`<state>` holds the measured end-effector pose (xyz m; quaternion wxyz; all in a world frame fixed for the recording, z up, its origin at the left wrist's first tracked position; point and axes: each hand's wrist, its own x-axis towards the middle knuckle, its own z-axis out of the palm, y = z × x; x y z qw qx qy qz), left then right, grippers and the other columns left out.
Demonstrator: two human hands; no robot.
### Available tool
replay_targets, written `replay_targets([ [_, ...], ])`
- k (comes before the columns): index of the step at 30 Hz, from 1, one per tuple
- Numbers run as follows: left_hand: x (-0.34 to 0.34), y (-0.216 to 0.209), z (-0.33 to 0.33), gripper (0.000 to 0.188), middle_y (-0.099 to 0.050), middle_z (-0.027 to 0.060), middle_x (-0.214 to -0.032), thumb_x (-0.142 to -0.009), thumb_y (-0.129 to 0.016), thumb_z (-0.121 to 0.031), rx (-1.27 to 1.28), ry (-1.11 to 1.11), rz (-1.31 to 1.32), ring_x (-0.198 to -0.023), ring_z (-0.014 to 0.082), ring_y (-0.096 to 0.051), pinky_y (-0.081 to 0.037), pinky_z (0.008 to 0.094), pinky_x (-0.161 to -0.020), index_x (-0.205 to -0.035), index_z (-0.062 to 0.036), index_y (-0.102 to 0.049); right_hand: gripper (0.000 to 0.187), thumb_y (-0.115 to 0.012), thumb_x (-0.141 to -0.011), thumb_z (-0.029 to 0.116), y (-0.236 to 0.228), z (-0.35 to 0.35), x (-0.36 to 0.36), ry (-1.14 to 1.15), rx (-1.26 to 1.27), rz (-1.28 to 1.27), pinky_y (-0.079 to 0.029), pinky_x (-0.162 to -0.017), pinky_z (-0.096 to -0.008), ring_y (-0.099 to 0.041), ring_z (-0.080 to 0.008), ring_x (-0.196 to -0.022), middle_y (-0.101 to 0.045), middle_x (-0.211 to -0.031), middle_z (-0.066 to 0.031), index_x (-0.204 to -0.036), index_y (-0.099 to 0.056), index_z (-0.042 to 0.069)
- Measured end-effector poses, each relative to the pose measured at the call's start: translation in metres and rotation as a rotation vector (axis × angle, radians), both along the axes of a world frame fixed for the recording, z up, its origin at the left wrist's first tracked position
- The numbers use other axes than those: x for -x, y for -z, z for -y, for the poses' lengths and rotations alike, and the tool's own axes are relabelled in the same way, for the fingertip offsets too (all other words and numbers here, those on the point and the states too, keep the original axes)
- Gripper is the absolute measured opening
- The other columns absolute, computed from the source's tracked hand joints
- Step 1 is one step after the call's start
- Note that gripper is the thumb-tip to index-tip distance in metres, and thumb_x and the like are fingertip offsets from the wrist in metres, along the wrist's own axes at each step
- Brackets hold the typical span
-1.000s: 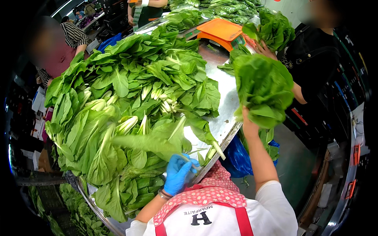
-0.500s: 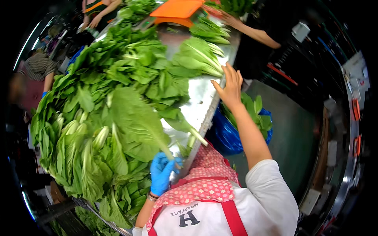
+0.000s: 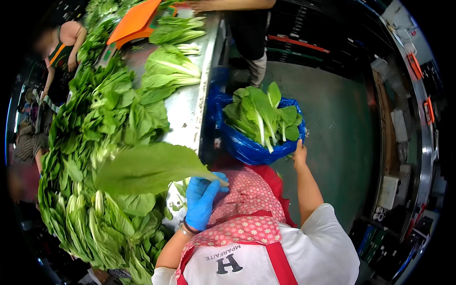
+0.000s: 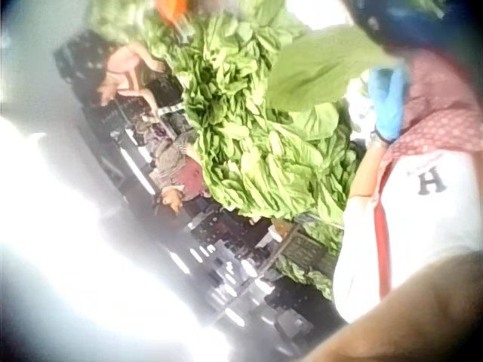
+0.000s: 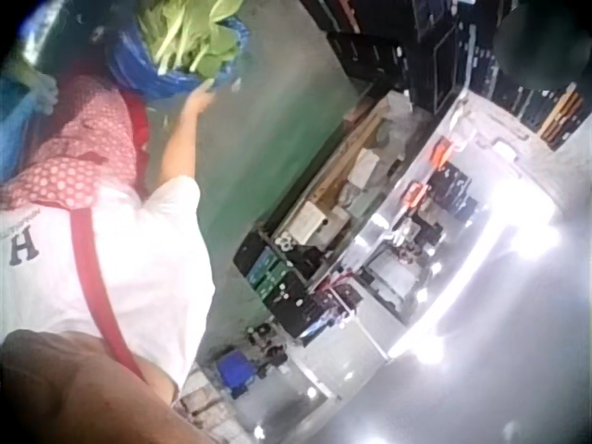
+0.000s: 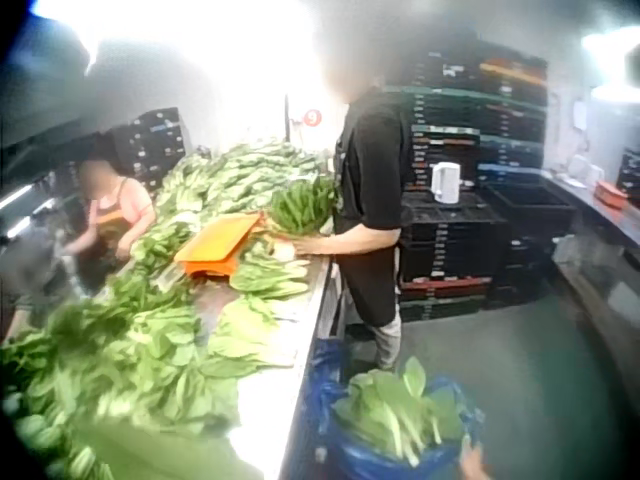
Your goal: The person sorts leafy green vegetables by hand at a long metal table, picking up bunches, removing lower leaves, and placing them into a blue plastic bag.
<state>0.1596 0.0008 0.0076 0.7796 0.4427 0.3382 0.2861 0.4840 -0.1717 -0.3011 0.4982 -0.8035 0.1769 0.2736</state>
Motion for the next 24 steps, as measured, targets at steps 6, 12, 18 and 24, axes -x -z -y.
replay_targets([
  [6,-0.08,0.03,-0.001,0.014,-0.061,0.0103,-0.099,-0.092,-0.052,-0.008,0.014,0.072,-0.065,-0.085,0.0165,-0.061,-0.051,0.027,-0.069,-0.105,-0.0022,-0.051,0.074,-0.043,-0.086,0.065,0.021,0.015,-0.009,0.336,-0.204,-0.099,-0.048,-0.081,-0.046,-0.056,-0.028,-0.09,-0.056,-0.106,-0.0127,-0.122,-0.045,0.001],
  [12,-0.19,0.146,0.014,0.017,-0.064,0.0118,-0.078,-0.09,-0.056,-0.015,-0.048,0.153,-0.341,-0.067,0.0151,-0.06,-0.048,0.0257,-0.058,-0.087,0.0018,-0.058,0.062,-0.044,-0.088,0.06,0.018,0.031,-0.03,0.469,-0.503,-0.612,-0.047,-0.087,-0.0437,-0.056,-0.0275,-0.095,-0.057,-0.104,-0.01,-0.11,-0.05,0.003],
  [18,-0.201,0.24,0.011,0.029,-0.061,0.0239,-0.083,-0.081,-0.06,-0.029,-0.555,0.546,-1.147,-0.078,0.0416,-0.059,-0.048,0.0465,-0.069,-0.083,-0.0005,-0.059,0.044,-0.063,-0.085,0.042,-0.01,0.027,-0.058,0.0,-0.196,-0.646,-0.054,-0.07,-0.0366,-0.058,-0.0196,-0.073,-0.057,-0.086,-0.0081,-0.103,-0.054,0.003],
  [24,-0.234,0.238,0.013,0.028,-0.063,0.0196,-0.082,-0.083,-0.058,-0.032,-0.659,0.699,-1.3,-0.079,0.0373,-0.061,-0.048,0.0447,-0.069,-0.085,-0.004,-0.061,0.016,-0.064,-0.087,0.016,-0.075,0.001,-0.081,-0.157,-0.425,-0.073,-0.036,-0.051,-0.0187,-0.046,-0.0033,-0.058,-0.053,-0.068,0.0034,-0.078,-0.054,0.007],
])
